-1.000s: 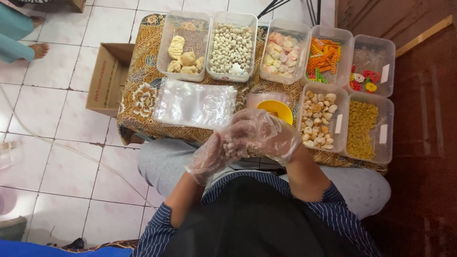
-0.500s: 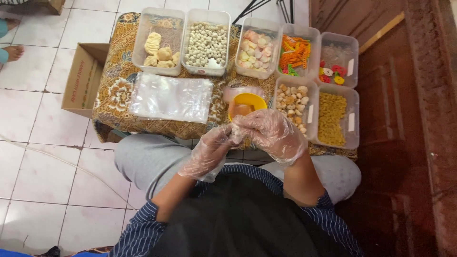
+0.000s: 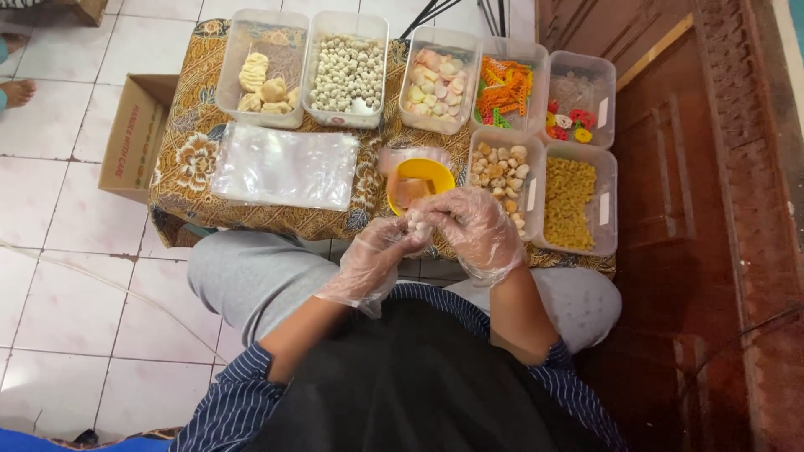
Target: Packing various types of snacks from multiple containers into a small plastic bag.
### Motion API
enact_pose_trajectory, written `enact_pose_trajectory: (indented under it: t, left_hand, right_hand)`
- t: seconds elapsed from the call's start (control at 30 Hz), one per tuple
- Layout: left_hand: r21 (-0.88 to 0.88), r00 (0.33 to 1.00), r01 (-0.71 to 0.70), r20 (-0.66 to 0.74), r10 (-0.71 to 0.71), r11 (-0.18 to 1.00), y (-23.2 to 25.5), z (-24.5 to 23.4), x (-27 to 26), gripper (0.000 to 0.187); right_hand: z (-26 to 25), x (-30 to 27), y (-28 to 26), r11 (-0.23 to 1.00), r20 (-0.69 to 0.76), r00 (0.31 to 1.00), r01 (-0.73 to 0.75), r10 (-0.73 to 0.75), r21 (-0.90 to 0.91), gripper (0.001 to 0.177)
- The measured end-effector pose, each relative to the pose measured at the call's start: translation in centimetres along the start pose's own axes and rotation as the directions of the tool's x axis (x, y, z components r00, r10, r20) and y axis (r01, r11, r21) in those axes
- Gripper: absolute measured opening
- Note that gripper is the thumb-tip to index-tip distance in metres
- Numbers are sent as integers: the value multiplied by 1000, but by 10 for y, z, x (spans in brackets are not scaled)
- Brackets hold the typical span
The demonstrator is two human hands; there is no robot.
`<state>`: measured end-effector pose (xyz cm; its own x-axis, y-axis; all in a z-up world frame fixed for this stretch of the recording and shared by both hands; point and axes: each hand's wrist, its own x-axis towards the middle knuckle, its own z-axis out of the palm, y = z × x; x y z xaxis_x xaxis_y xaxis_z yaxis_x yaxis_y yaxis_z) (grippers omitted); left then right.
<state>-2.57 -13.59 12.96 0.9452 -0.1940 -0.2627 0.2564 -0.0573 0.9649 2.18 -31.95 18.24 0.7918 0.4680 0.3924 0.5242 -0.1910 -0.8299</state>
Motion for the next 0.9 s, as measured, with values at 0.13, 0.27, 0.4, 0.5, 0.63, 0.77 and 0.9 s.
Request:
enact_pose_trajectory:
  t: [0.13,0.27,0.4,0.5,0.63,0.77,0.9]
  left_hand:
    - [150,997,-81,23,79,985,4,-14,0,29]
    - [270,996,-85,41,77,959,14,-7,-7,36]
    - [242,998,-55,32,49,969,2,-5,-10,30]
    - [234,995,-95,19,94,967,10,-6,-12,32]
    - [213,990,-138,31,134,967,2,-3,-15,35]
    - [-43,992,-121,37,123,992,9,12,-10,28]
    - [-190,995,-61,-84,45,980,18,16,-18,25]
  right_hand:
    - [-5,5,-10,999,72,996,46,-46,6,7]
    - [-9,7,-15,994,145,988,47,-61,98,13]
    - [-6,1,-18,988,121,989,63,-80,139,11]
    - [-6,3,-32,993,112,987,109,-113,47,7]
    - [-5,1,-35,995,128,988,76,-84,67,10]
    - [-2,-7,-19,995,111,993,49,-38,-93,15]
    - [-4,-3,-29,997,193,980,-43,55,-67,18]
